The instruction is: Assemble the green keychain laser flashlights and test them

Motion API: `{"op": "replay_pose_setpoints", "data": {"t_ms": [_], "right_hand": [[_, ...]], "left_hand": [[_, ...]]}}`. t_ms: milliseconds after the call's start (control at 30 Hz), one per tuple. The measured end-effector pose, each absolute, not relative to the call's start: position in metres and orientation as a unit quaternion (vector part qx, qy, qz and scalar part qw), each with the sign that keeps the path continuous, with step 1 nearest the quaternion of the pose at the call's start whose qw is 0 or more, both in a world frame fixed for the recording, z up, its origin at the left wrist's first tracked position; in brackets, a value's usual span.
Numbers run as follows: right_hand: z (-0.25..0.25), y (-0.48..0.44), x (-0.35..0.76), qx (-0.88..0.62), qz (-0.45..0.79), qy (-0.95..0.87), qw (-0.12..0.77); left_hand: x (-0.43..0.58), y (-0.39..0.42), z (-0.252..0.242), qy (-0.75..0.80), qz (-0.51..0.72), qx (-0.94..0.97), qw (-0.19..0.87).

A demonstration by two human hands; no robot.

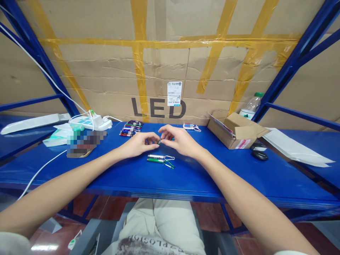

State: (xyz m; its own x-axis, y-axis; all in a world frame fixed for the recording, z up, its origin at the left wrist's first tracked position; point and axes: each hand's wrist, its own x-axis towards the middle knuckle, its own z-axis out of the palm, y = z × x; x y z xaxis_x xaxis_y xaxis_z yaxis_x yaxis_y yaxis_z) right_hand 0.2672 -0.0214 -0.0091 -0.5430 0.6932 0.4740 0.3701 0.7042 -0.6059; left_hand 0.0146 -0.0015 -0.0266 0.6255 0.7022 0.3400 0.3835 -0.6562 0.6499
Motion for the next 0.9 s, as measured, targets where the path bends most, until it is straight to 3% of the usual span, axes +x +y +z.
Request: {"op": "replay_pose_setpoints", "data": {"t_ms": [900], "right_hand": [[-0.0052, -0.0264, 0.2658, -0.301, 0.212, -0.85, 0.376]], "left_hand": [[0.0147, 0.0005, -0.0268, 0.318, 0.312, 0.851, 0.278]]}}
